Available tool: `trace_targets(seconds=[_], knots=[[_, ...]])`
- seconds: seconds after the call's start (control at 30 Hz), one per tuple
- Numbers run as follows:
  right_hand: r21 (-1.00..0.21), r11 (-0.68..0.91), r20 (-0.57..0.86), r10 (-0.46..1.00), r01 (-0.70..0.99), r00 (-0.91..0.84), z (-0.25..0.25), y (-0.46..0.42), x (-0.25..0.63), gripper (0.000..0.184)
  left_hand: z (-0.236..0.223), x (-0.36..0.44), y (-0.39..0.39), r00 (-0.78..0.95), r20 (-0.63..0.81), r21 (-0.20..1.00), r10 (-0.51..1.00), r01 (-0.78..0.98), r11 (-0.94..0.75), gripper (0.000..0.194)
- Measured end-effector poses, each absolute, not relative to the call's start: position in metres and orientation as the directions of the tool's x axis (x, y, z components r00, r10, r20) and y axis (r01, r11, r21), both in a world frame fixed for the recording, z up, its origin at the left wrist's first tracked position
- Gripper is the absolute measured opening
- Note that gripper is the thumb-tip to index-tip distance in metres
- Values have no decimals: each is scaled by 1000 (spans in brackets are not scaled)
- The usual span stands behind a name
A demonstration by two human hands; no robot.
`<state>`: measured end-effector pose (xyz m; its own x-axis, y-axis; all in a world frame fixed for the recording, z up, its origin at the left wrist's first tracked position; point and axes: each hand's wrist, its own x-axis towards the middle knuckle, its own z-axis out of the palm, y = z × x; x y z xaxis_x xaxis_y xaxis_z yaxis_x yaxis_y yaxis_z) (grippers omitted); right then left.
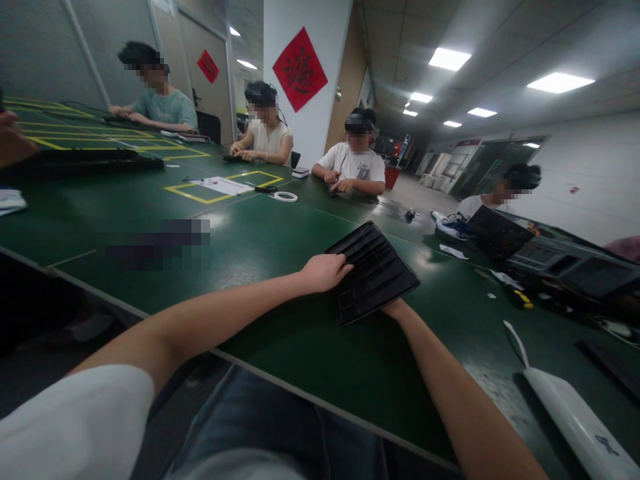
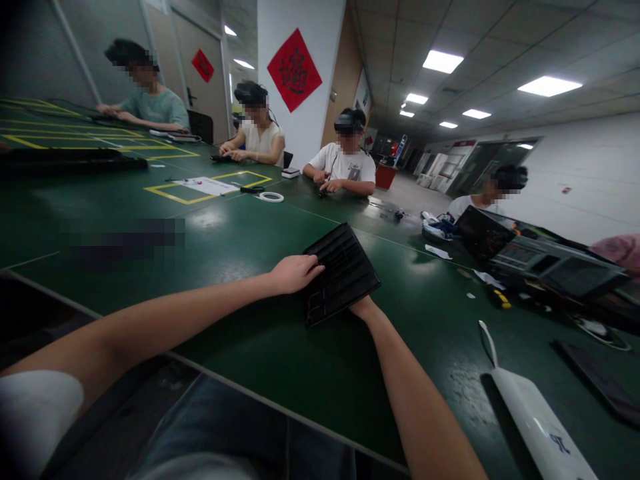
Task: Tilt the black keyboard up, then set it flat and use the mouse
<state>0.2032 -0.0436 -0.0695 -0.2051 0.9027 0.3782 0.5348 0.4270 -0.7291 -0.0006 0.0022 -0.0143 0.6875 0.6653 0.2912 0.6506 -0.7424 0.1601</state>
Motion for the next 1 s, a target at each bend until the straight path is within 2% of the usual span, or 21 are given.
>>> trace_targets(seconds=[0.07,0.13,0.2,0.23,0.3,0.33,0.37,0.43,0.5,0.57,0.63,0.67,0.73,0.8,0.9,1.0], knots=[[-733,422,378,905,534,-196,-68,-45,202,76,-13,-1,0,702,304,150,644,632,-760,32],[-734,418,380,906,535,-186,-68,-46,200,78,-11,-1,-1,696,327,194,639,613,-766,25],[-732,418,390,905,538,-172,-68,-47,198,81,-8,-1,1,637,357,341,683,592,-730,17],[-730,420,398,902,539,-164,-68,-47,198,82,-6,-1,3,583,355,469,731,565,-678,15],[-730,425,413,898,534,-151,-67,-46,197,80,-1,-2,7,464,242,786,852,421,-452,13],[-730,427,410,898,534,-157,-67,-46,196,79,1,-2,9,438,125,914,890,299,-276,13],[-729,427,402,900,535,-171,-66,-46,195,78,3,-3,11,442,-3,983,897,167,-79,14],[-728,425,371,904,538,-212,-62,-47,193,80,5,-4,13,494,-186,971,849,-37,235,14],[-725,427,354,904,540,-240,-57,-48,190,81,5,-6,13,522,-229,938,821,-106,329,13],[-724,427,361,904,542,-230,-54,-50,189,80,2,-7,13,515,-172,974,840,-39,224,10],[-722,422,364,906,549,-217,-53,-52,190,78,-2,-7,12,524,-65,990,849,140,-11,14],[-725,415,360,909,550,-212,-53,-52,191,78,-4,-8,12,538,-2,957,843,245,-154,23],[-735,394,339,918,551,-205,-56,-51,193,77,-7,-9,10,580,110,809,807,419,-412,44],[-753,372,327,927,543,-181,-60,-50,195,77,-9,-8,7,622,188,636,760,512,-577,52],[-774,366,343,928,517,-143,-64,-47,195,73,-12,-4,2,649,235,474,723,573,-669,44],[-782,363,348,929,507,-129,-64,-43,200,58,-11,1,3,638,285,414,716,592,-692,40]])
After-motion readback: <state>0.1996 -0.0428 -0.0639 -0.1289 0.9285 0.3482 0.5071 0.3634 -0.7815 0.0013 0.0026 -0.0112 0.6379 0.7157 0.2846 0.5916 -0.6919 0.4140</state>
